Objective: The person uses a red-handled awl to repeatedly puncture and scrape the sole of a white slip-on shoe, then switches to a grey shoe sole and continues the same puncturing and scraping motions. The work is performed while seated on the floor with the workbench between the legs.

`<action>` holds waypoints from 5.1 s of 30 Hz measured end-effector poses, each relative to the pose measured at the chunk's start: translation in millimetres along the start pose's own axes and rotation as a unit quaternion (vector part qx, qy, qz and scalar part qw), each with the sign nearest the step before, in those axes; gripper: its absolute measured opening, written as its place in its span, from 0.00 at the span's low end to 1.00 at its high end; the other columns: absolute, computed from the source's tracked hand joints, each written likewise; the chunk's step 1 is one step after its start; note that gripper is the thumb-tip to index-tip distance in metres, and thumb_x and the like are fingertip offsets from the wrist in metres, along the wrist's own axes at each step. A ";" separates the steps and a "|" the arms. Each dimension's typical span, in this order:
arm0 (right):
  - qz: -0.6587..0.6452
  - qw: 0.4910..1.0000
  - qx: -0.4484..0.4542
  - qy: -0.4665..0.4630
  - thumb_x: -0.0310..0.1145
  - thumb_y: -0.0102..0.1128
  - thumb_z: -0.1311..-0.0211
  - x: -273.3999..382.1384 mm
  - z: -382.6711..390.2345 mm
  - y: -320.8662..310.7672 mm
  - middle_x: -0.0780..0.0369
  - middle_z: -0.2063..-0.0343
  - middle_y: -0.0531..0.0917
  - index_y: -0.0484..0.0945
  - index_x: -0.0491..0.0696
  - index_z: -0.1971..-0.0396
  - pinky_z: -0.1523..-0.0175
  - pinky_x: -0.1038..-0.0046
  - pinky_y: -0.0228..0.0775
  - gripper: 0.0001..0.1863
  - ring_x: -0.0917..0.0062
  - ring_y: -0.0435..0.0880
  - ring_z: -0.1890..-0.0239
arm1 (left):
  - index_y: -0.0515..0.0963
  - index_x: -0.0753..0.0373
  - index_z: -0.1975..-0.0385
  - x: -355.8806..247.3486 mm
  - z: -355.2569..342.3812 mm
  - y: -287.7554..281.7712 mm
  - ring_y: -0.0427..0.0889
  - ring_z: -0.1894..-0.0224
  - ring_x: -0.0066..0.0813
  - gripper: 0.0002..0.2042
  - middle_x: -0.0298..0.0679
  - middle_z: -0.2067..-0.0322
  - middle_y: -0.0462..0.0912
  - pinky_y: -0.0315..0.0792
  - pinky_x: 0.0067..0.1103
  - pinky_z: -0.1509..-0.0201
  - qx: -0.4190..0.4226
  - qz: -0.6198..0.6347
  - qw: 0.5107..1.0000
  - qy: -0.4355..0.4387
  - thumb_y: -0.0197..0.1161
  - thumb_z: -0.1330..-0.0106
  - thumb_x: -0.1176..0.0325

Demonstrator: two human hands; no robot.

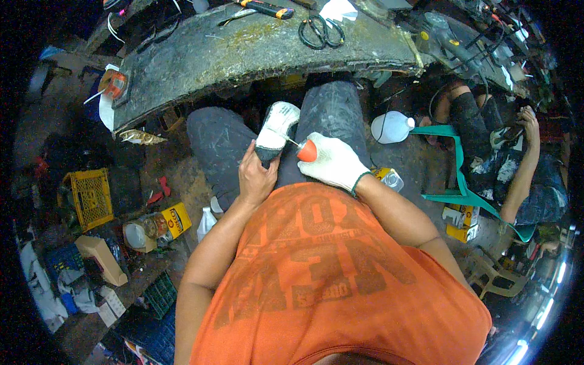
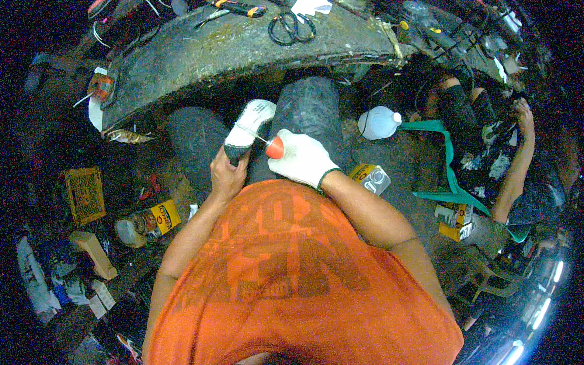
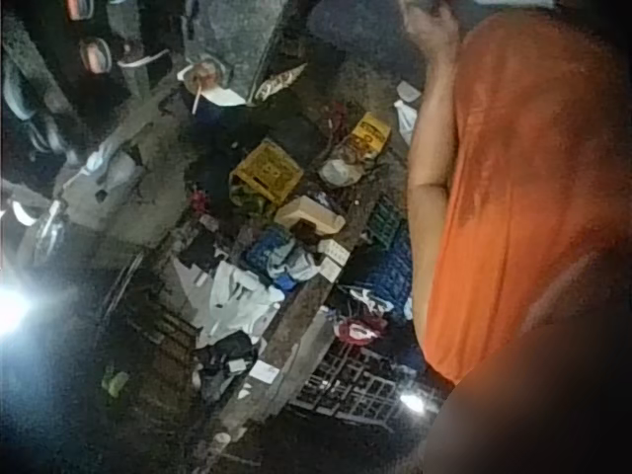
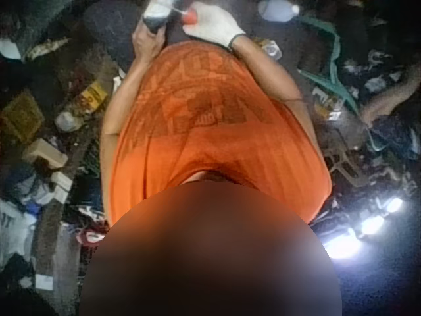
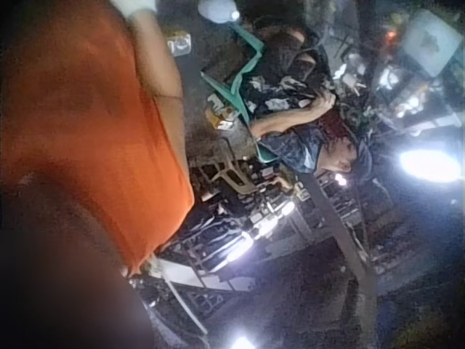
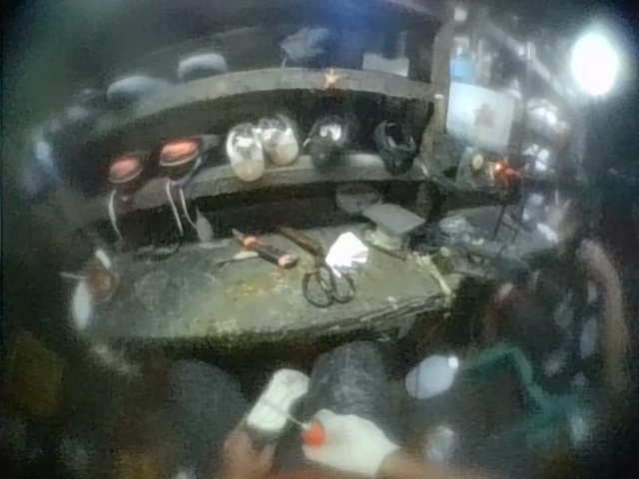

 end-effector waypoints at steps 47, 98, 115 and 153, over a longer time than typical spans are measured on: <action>0.039 0.999 -0.008 0.009 0.50 0.66 0.36 5.4 4.1 1.2 0.46 0.63 0.89 0.76 0.48 0.54 0.51 0.49 0.82 0.22 0.43 0.90 0.58 | 0.80 0.69 0.39 16.3 2.2 6.9 0.84 0.35 0.52 0.26 0.56 0.39 0.86 0.63 0.50 0.19 0.133 -0.070 0.984 0.100 0.70 0.41 0.82; 0.075 0.996 -0.001 -0.038 0.48 0.68 0.36 13.1 14.0 1.3 0.48 0.66 0.89 0.77 0.49 0.53 0.53 0.50 0.82 0.21 0.45 0.90 0.59 | 0.82 0.70 0.42 22.7 1.1 9.7 0.85 0.36 0.54 0.24 0.57 0.41 0.86 0.64 0.50 0.19 0.154 -0.076 0.982 0.083 0.70 0.41 0.80; -0.257 0.957 -0.134 0.017 0.42 0.83 0.41 -9.7 19.7 -10.6 0.59 0.57 0.89 0.82 0.44 0.48 0.46 0.68 0.79 0.26 0.74 0.86 0.55 | 0.74 0.59 0.29 9.4 -24.3 -113.1 0.80 0.31 0.43 0.39 0.42 0.37 0.82 0.73 0.39 0.25 -0.113 0.518 0.843 -0.093 0.79 0.46 0.69; 0.116 0.993 -0.020 0.003 0.49 0.71 0.38 -29.4 -0.7 -41.3 0.49 0.66 0.88 0.76 0.48 0.55 0.54 0.50 0.83 0.23 0.46 0.90 0.60 | 0.86 0.66 0.44 67.0 -95.0 111.9 0.89 0.60 0.21 0.23 0.35 0.58 0.91 0.83 0.22 0.57 0.352 0.431 0.801 -0.220 0.58 0.15 0.49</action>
Point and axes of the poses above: each hand's wrist, its own z-axis away from the middle knuckle, its own y-axis out of the palm, x = y × z, the point moved 1 cm from there along -z, towards the middle knuckle
